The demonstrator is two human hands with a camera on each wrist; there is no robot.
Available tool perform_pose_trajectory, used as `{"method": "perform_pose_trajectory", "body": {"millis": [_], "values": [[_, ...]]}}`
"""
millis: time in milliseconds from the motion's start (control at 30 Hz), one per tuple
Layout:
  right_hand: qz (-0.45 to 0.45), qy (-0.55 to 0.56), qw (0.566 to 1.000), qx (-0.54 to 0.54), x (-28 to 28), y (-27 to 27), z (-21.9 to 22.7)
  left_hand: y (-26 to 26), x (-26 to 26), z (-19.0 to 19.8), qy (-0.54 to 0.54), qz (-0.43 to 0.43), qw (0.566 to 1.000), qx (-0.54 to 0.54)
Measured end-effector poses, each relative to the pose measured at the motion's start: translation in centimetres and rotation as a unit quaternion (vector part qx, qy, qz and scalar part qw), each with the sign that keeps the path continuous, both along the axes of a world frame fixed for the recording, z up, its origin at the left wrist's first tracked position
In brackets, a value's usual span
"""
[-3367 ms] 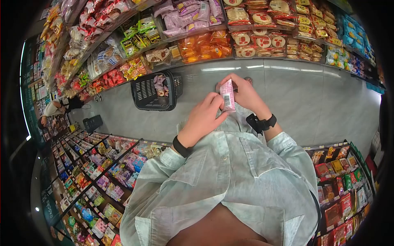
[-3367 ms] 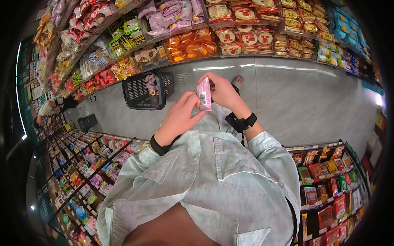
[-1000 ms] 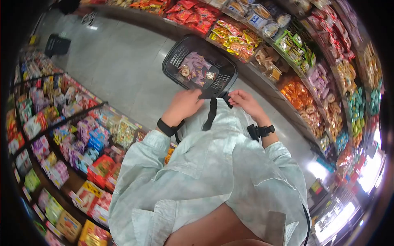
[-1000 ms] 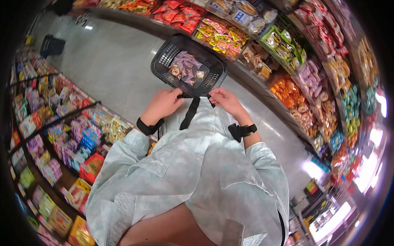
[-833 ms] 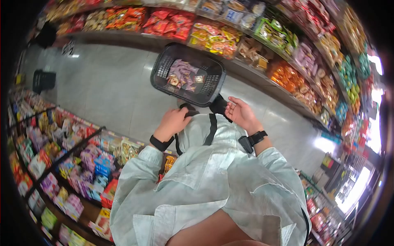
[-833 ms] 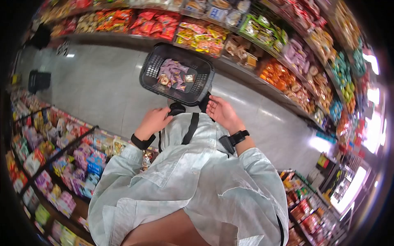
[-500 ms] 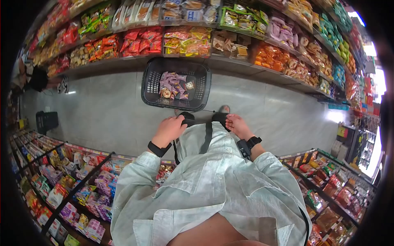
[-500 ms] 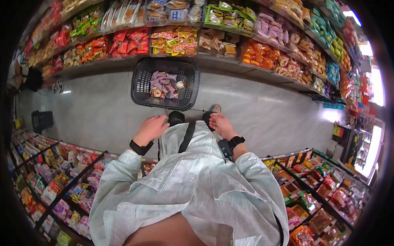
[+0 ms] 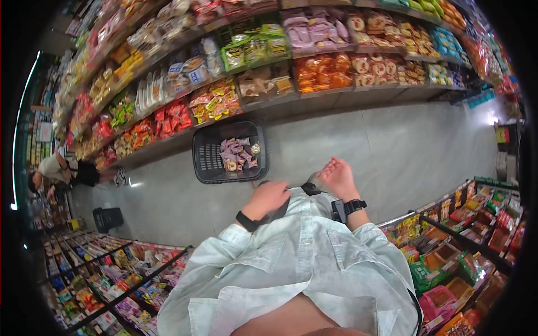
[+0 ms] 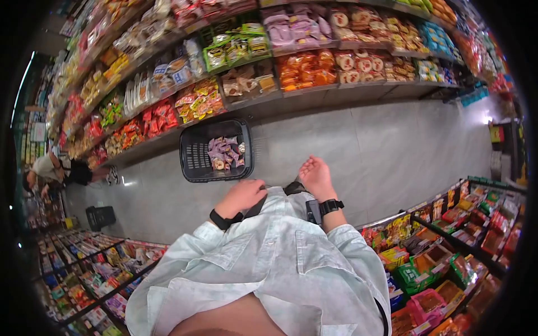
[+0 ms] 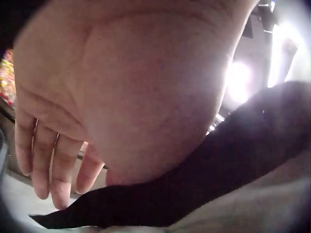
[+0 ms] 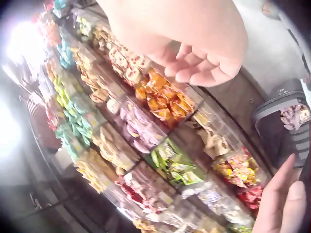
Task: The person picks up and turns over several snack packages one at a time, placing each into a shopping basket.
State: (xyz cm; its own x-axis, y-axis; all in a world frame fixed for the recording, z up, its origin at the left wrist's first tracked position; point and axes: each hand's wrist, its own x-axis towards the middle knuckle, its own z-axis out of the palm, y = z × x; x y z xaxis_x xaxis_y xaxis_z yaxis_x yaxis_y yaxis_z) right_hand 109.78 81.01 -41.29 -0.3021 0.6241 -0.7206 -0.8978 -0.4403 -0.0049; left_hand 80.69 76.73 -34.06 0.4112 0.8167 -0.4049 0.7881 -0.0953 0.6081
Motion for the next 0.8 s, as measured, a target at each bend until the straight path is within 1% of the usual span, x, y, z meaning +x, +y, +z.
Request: {"method": "perform_pose_trajectory", "body": {"millis": [67, 133, 167, 267, 300, 400, 467, 533, 567, 667, 733, 767, 800], "values": [[-0.065, 0.012, 0.997, -0.030, 3.9, -0.9, -1.7, 1.0, 3.9, 1.6, 0.002, -0.078, 0.997, 0.014], [-0.115, 0.025, 0.991, -0.060, 7.1, -1.6, -1.8, 3.5, 7.0, 2.5, 0.015, -0.150, 0.988, 0.017], [-0.137, 0.032, 0.987, -0.075, 8.3, -1.9, -1.5, 4.4, 8.4, 2.1, 0.058, -0.172, 0.983, 0.028], [-0.176, 0.029, 0.982, -0.055, 10.9, -3.2, -0.9, 7.5, 11.6, 3.5, 0.040, -0.180, 0.981, 0.052], [-0.195, 0.032, 0.978, -0.072, 11.5, -3.5, -0.7, 8.4, 12.3, 3.0, 0.011, -0.168, 0.985, 0.049], [-0.235, 0.045, 0.964, -0.113, 12.4, -4.6, -1.2, 11.0, 14.0, 3.3, -0.061, -0.123, 0.990, 0.038], [-0.255, 0.057, 0.954, -0.145, 12.5, -5.2, -1.5, 13.3, 14.2, 3.1, -0.104, -0.090, 0.988, 0.073], [-0.280, 0.073, 0.947, -0.137, 12.9, -5.1, -1.6, 16.2, 13.8, 2.7, -0.131, -0.047, 0.984, 0.110], [-0.291, 0.081, 0.944, -0.134, 13.1, -4.6, -1.7, 17.9, 13.4, 2.2, -0.152, -0.028, 0.975, 0.158], [-0.307, 0.086, 0.942, -0.105, 14.0, -2.1, -2.3, 23.4, 11.9, 1.9, -0.164, 0.100, 0.974, 0.122], [-0.310, 0.041, 0.946, -0.086, 14.6, 0.9, -1.9, 27.5, 10.5, 1.2, -0.191, 0.186, 0.958, 0.107], [-0.310, 0.019, 0.947, -0.075, 14.9, 2.7, -1.6, 29.9, 9.7, 0.1, -0.202, 0.229, 0.947, 0.104], [-0.320, 0.016, 0.946, -0.056, 15.3, 4.9, -0.9, 32.7, 8.4, -2.7, -0.229, 0.260, 0.932, 0.104]]}}
